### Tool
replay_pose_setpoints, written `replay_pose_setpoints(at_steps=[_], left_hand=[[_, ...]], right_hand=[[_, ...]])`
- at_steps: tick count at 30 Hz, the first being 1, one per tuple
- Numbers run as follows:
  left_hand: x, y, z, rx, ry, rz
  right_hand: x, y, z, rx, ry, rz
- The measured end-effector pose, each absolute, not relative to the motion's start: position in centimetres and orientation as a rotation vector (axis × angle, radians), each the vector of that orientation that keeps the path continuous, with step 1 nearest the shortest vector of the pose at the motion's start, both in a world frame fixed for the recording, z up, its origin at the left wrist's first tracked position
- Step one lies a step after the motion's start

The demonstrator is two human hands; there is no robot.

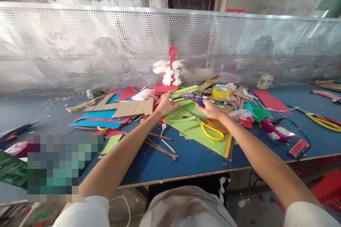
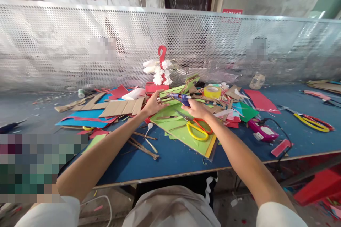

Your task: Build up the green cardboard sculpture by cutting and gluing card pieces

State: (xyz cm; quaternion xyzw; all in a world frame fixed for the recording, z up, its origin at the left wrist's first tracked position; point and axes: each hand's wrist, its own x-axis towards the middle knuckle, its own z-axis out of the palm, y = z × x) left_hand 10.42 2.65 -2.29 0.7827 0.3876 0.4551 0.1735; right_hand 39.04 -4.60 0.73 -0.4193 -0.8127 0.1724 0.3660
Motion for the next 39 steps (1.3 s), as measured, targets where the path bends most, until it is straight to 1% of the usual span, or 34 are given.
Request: replay_pose_setpoints(at_steps=[5,14,22,31,39], left_hand=[[10.6,2.7,-2.4,2.239,1.096,1.307],[11.2,1.8,-1.9,2.265,1.188,1.309],[11.8,1.6,-1.8,2.328,1.249,1.287],[12.3,1.2,-1.6,2.307,1.282,1.339],[12.3,0.9,-1.4,2.255,1.342,1.309]], right_hand=[[38.2,-5.5,1.3,-1.100,-2.167,0.332],[36.4,-6.3,1.0,-1.118,-2.138,-0.009],[36.2,-5.6,0.2,-1.107,-2.140,-0.167],[36.3,-5.3,-0.1,-1.149,-2.082,-0.234],[37.3,-4.3,-0.3,-1.171,-2.042,-0.226]])
